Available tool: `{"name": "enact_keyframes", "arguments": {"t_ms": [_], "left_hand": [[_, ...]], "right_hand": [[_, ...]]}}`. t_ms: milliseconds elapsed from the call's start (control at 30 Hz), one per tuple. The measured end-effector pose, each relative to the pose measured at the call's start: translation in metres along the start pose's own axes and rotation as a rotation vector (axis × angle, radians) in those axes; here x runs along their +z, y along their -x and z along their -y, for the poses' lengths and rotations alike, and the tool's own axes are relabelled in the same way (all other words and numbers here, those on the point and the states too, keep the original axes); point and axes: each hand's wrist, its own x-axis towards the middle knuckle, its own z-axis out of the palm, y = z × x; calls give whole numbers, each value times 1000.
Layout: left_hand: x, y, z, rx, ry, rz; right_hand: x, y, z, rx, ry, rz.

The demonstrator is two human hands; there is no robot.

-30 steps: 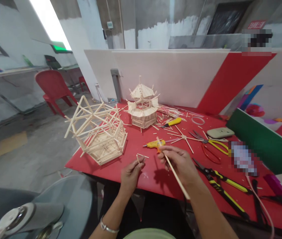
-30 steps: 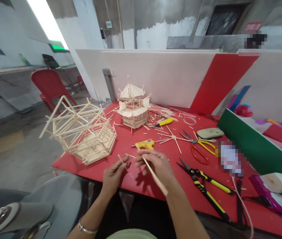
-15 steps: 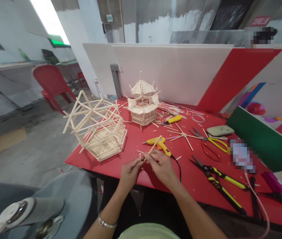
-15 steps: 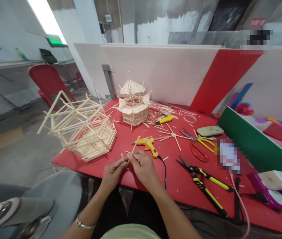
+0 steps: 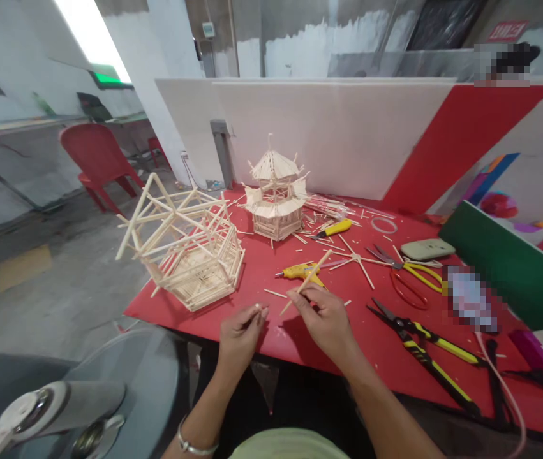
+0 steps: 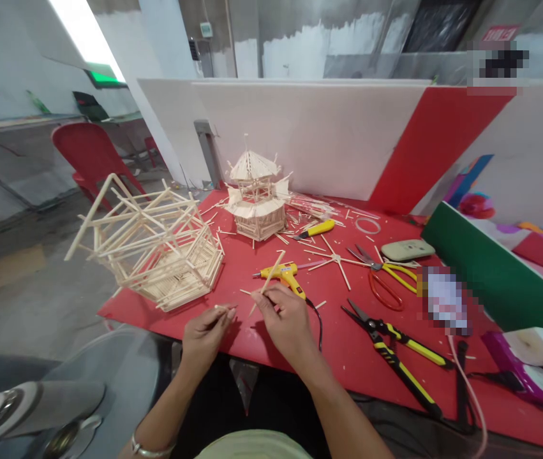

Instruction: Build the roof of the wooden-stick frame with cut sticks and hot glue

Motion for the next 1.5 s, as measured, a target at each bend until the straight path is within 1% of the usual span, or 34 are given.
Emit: {"name": "enact_keyframes", "arguments": {"t_ms": [100, 167, 233, 333, 400, 500, 567, 667, 800, 867, 1033, 1167, 1267, 1367, 1500], "left_hand": [[-7, 1, -10, -65, 84, 171], [-8, 0, -12, -98, 124, 218], [-5, -3, -10, -100, 86, 196], [4, -6, 0, -54, 18, 117], [12, -7, 7, -69, 69, 88], [22, -8, 12, -143, 183, 80], [27, -11, 12, -138, 200, 123], [27, -16, 9, -114, 205, 242], [18, -23, 7, -140, 194, 369], [13, -23, 8, -144, 159, 410], [8, -19, 9, -139, 74, 412], [8, -17, 9, -108, 26, 415], [8, -18, 8, -64, -15, 430], [8, -18, 6, -32, -30, 443], [8, -18, 6, -32, -41, 488]], "right_hand": [[-4, -2, -2, 25, 23, 12], [-3, -3, -5, 33, 30, 17], [0, -4, -7, 44, 29, 42], [5, -6, -7, 41, 23, 80], [8, -6, -5, 30, 23, 80], [11, -6, -4, 7, 12, 82], [12, -6, -5, -19, 12, 82], [14, -6, -10, -47, 29, 60], [17, -5, -14, -52, 11, 59], [18, -4, -15, -59, -2, 74], [22, 4, -17, -62, -21, 129], [23, 11, -22, -113, -55, 88], [23, 10, -25, -144, -53, 90], [21, 5, -22, -144, -44, 106], [17, 0, -11, -130, -84, 88]]}}
